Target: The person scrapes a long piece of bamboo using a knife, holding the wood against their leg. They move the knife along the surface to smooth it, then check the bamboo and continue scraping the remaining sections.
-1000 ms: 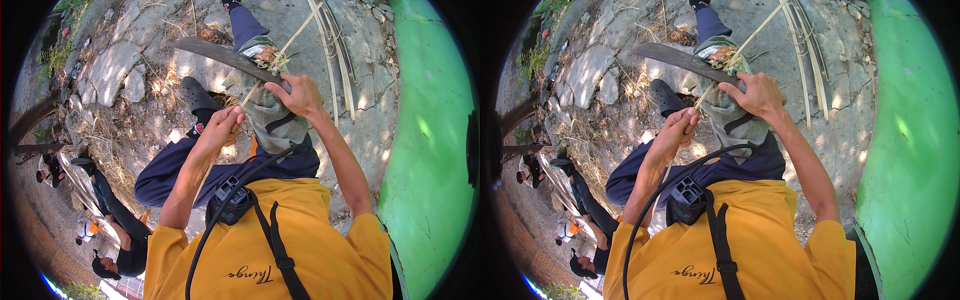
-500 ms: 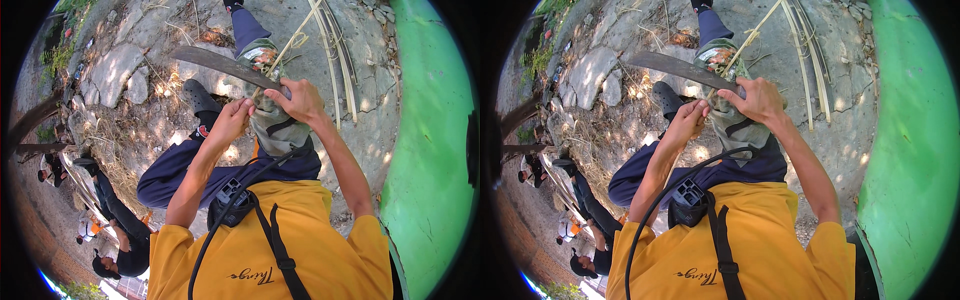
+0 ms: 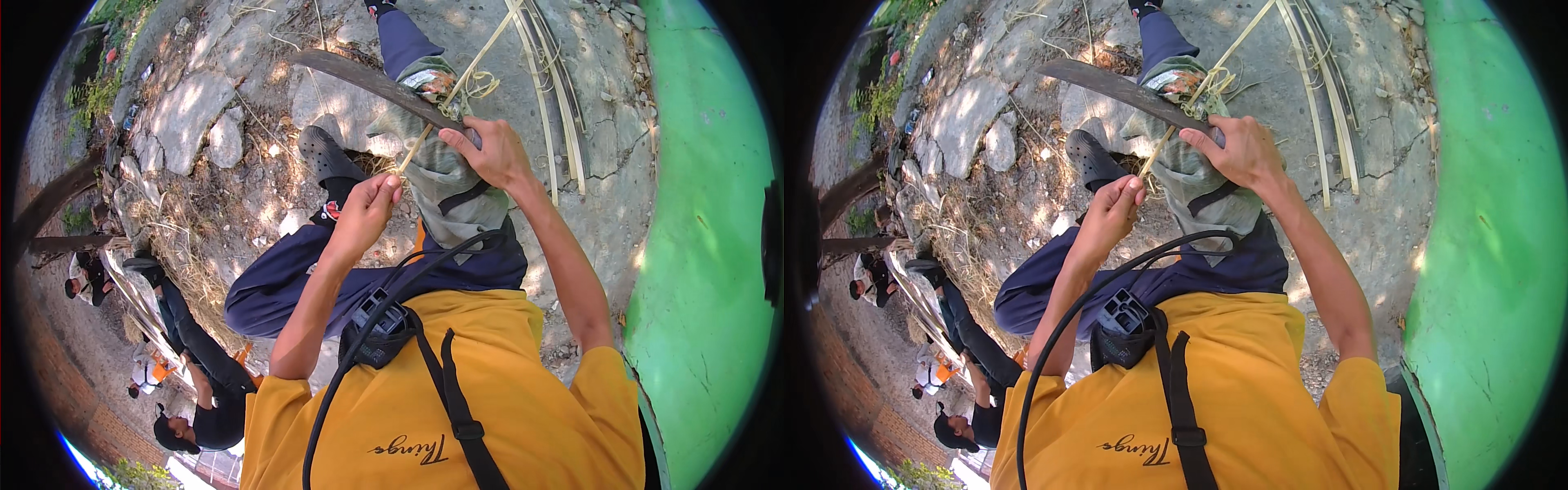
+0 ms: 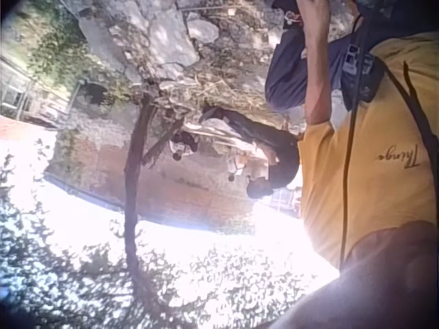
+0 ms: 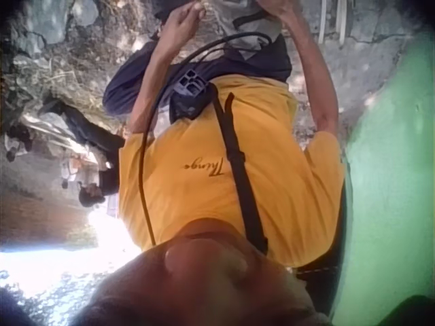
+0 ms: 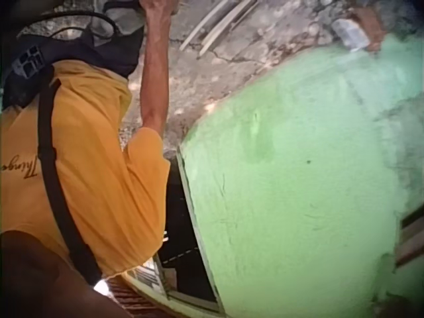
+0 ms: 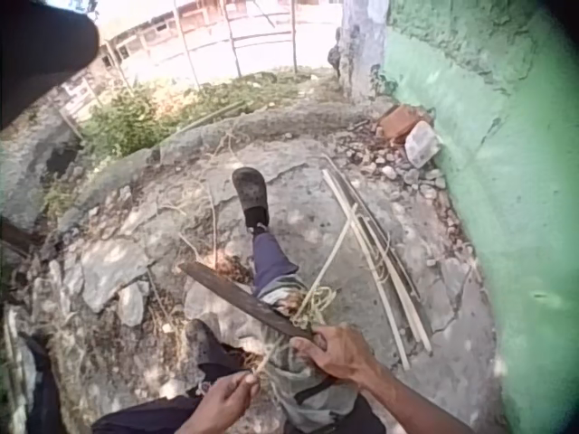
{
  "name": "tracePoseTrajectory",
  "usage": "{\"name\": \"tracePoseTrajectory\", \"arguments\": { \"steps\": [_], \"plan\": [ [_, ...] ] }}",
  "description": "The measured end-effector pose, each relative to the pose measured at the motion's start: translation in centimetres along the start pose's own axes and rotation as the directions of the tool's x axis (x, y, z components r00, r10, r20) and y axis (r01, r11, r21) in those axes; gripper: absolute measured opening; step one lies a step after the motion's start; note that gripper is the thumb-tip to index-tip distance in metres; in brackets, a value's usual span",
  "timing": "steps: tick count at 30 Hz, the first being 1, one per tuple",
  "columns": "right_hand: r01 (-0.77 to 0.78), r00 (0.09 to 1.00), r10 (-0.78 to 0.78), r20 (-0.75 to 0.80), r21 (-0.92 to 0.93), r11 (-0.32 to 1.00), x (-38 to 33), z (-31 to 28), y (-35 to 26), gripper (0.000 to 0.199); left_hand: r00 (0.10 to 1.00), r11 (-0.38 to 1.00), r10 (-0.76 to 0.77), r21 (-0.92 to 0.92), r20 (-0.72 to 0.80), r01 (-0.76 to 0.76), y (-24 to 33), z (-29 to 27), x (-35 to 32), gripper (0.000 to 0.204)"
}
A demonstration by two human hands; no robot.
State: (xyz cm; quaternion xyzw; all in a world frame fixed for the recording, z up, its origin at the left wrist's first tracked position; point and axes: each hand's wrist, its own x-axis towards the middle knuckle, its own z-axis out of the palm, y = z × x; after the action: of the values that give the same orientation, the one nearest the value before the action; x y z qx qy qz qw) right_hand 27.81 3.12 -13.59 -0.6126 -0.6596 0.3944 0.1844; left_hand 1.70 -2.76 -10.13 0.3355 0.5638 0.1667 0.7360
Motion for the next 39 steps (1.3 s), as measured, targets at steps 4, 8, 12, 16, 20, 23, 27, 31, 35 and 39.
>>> {"name": "tracePoseTrajectory", "arguments": {
  "steps": [4,8,12,16,20,23,27,31,35,39],
  "plan": [
    [0.036,0.998,-0.033,0.054,-0.053,0.998,-0.5,0.3,-0.6,0.073,0.895,0.842,0.440,0.379,-0.070,-0.384,-0.6,1.1,4.0,0.034],
    [0.009,1.000,-0.009,-0.004,0.012,1.000,0.1,0.0,0.9,0.073,0.999,0.995,0.036,-0.089,0.040,-0.033,1.3,1.2,0.6,0.034],
    [0.043,0.999,-0.043,-0.011,0.018,0.999,0.5,0.3,1.3,0.071,0.989,0.969,-0.098,-0.217,0.115,0.121,-0.1,-1.4,-3.5,0.035],
    [0.032,0.999,-0.031,-0.004,0.014,0.999,0.2,0.1,0.2,0.070,0.996,0.972,0.065,0.223,0.067,-0.078,-1.3,-1.7,-1.8,0.037],
    [-0.005,1.000,0.005,0.013,-0.034,0.999,-0.2,0.1,-0.5,0.069,0.995,0.973,-0.096,0.208,-0.012,0.096,2.7,-1.7,-0.9,0.043],
    [0.012,0.999,-0.012,-0.032,-0.013,1.000,-0.1,0.2,0.2,0.069,0.991,0.943,0.135,0.305,0.007,-0.131,2.8,-0.6,1.5,0.044],
    [0.021,0.999,-0.021,-0.033,-0.026,0.999,-0.2,0.1,-0.8,0.070,0.990,0.974,0.139,0.178,0.013,-0.139,2.7,0.5,3.0,0.033],
    [0.009,1.000,-0.010,-0.028,-0.026,1.000,-0.2,0.1,-0.2,0.072,0.998,0.996,0.005,-0.085,0.060,0.000,2.6,0.9,3.6,0.029],
    [0.034,0.999,-0.032,0.038,-0.028,0.999,-0.1,-0.2,-0.5,0.074,0.994,0.953,-0.044,-0.293,0.103,0.073,3.0,1.7,5.4,0.029],
    [0.038,0.999,-0.039,-0.011,-0.043,0.998,0.0,0.0,-0.1,0.075,0.997,0.963,0.019,-0.271,0.072,0.001,2.3,2.3,6.0,0.029]
  ]
}}
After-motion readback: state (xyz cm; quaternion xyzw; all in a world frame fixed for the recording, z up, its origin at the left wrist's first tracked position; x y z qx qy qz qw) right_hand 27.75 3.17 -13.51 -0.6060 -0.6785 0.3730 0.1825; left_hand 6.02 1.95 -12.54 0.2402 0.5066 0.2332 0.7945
